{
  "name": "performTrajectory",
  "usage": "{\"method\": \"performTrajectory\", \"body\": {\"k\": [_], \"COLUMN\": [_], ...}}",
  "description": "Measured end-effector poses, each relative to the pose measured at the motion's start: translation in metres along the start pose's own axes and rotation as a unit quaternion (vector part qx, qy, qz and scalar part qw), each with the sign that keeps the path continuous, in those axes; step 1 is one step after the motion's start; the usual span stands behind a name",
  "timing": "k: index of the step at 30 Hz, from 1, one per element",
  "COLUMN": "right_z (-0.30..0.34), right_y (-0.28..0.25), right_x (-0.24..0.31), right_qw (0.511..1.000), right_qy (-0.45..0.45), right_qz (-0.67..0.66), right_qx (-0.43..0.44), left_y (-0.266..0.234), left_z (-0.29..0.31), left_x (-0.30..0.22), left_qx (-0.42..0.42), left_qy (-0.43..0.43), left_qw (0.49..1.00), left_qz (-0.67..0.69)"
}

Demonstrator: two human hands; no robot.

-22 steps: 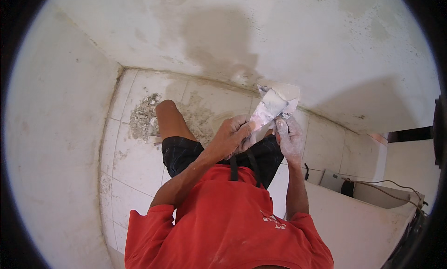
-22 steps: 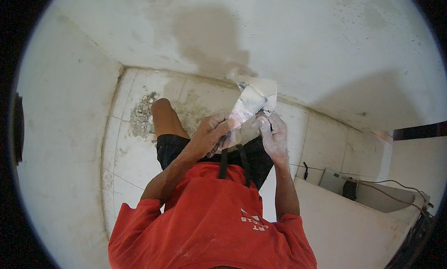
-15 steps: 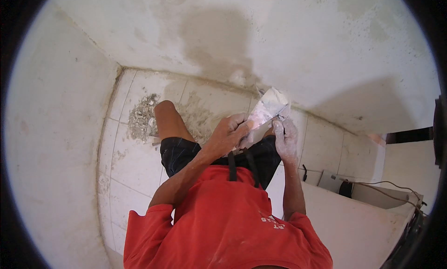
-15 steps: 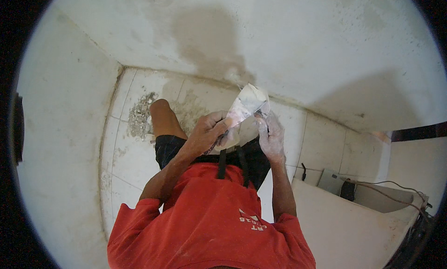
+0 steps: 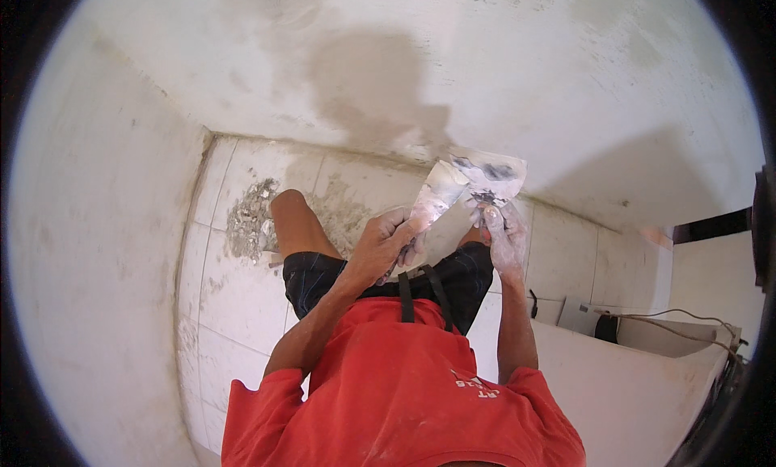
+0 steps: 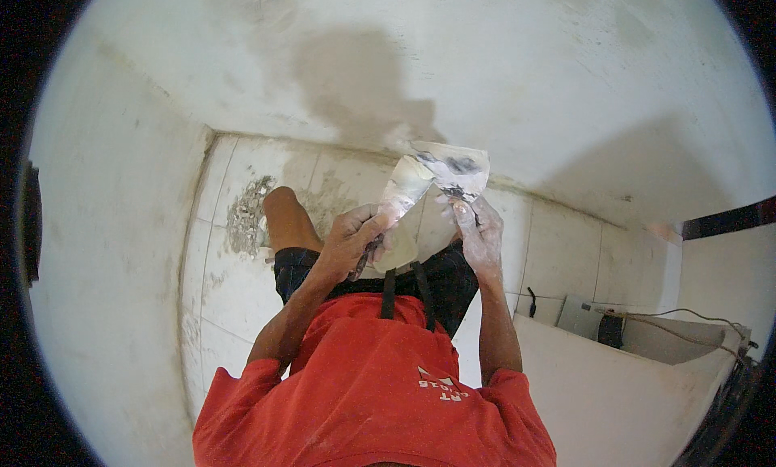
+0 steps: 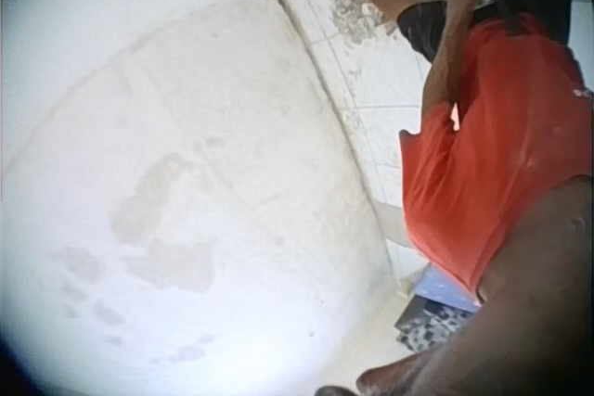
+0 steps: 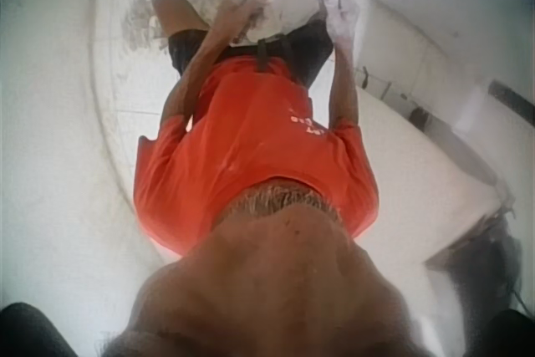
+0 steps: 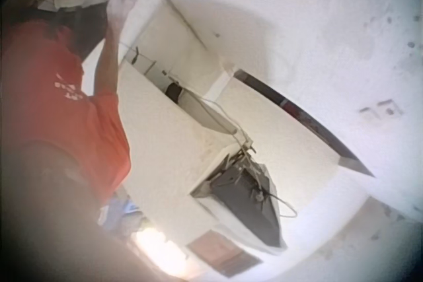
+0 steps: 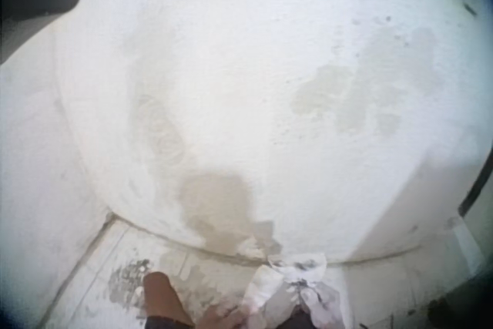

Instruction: The person uses two scrapers to apply putty from a container onto a damaged section of a wall while sitting on the floor.

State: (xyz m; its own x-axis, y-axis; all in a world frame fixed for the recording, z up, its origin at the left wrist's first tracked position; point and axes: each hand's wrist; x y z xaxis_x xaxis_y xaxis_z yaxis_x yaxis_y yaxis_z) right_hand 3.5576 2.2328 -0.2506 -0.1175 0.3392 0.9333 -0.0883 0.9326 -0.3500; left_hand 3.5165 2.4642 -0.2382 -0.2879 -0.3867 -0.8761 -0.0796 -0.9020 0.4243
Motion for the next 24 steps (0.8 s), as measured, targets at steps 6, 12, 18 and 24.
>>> {"method": "performTrajectory", "body": {"k": [6, 12, 18, 24], "right_z": [0.001, -0.011, -0.017, -0.011], "right_y": [0.0, -0.011, -0.018, -0.013], "right_x": [-0.012, -0.023, -0.044, -0.01], "right_qw": [0.992, 0.951, 0.957, 0.994], "right_qy": [-0.097, -0.189, -0.136, -0.06], "right_qz": [0.077, 0.242, 0.246, 0.075], "right_qx": [-0.03, -0.04, -0.075, -0.047], "left_y": [0.001, -0.006, -0.005, -0.008], "left_z": [-0.001, -0.002, -0.003, -0.005], "left_x": [-0.004, -0.006, -0.01, -0.006], "left_qx": [0.008, 0.009, 0.02, 0.005], "left_qy": [-0.019, -0.017, -0.029, -0.055], "left_qw": [1.0, 0.999, 0.999, 0.998], "left_qz": [-0.005, -0.049, -0.036, -0.022]}}
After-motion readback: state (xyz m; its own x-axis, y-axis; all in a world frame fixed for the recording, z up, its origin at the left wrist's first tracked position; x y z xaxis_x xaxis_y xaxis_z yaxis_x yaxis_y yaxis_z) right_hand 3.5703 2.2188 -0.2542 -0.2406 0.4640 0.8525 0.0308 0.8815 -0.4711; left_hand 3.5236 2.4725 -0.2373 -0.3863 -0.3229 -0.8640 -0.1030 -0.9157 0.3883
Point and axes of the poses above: each hand's wrist, its own z-axis away from the middle knuckle, its own y-axis out of the palm, x = y × z, and after that the axes turned 15 degrees about z, right-handed
